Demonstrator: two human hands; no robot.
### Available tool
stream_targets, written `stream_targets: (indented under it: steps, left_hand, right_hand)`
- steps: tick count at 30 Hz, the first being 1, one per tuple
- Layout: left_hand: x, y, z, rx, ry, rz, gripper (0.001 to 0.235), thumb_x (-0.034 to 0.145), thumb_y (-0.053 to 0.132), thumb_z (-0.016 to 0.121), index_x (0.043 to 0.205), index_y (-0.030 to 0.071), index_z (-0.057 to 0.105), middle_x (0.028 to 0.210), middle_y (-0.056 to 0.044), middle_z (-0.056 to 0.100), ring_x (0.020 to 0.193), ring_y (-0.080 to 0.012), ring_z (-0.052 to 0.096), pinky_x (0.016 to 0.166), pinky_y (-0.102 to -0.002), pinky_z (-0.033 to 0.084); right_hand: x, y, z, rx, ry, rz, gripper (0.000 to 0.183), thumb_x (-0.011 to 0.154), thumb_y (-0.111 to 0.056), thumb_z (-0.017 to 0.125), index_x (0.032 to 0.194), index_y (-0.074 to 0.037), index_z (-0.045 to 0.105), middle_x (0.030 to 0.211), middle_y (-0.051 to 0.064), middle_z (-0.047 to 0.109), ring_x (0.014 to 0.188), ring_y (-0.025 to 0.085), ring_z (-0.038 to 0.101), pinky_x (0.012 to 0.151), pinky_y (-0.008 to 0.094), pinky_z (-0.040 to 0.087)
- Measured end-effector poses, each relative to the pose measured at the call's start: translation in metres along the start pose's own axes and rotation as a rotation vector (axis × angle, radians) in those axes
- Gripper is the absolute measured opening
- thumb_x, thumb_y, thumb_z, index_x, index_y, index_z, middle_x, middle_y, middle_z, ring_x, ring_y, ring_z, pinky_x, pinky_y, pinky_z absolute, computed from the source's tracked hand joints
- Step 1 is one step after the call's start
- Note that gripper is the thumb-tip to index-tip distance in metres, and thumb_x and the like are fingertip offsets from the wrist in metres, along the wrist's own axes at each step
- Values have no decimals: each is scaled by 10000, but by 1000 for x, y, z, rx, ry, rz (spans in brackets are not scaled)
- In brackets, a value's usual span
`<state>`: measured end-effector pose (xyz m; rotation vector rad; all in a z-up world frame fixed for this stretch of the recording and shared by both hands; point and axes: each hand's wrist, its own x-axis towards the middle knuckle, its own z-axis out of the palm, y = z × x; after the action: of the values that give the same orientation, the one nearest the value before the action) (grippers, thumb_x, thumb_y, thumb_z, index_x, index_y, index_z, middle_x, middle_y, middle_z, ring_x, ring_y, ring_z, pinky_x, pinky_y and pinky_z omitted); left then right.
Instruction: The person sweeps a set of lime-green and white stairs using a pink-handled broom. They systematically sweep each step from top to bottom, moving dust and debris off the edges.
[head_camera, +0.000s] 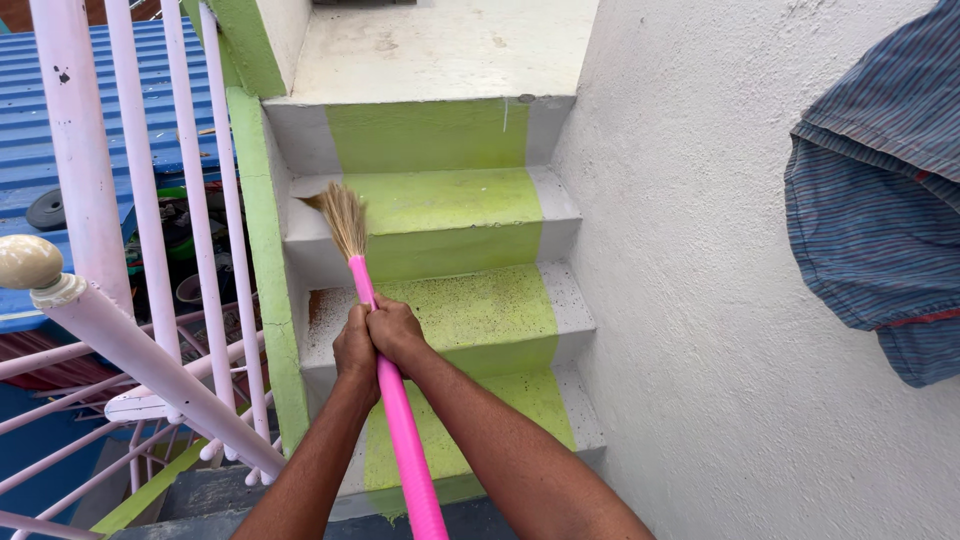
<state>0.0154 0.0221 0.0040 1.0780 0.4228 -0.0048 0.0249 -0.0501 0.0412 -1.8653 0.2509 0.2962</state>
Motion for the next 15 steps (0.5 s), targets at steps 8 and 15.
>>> stream_targets:
  steps: [8,15]
  left_hand:
    - [-29,-31,0,173,166,68,431,953,460,486,1162,112,632,997,-58,575,872,-151,569,667,-348,504]
    - [-10,-24,3,7,43,-51,477,973,482,523,1168,60,627,974,-78,595,848,-178,606,671,-380,550]
  right_hand:
    - [7,36,-7,22,-223,-27,510,1012,-185,467,1522,-178,502,1127,121,734,832,164,694,750,328,611]
    - [9,31,-3,-19,-25,24,510,1012,-236,468,1522,-210,469,1146,57,691,837,152,694,774,338,608]
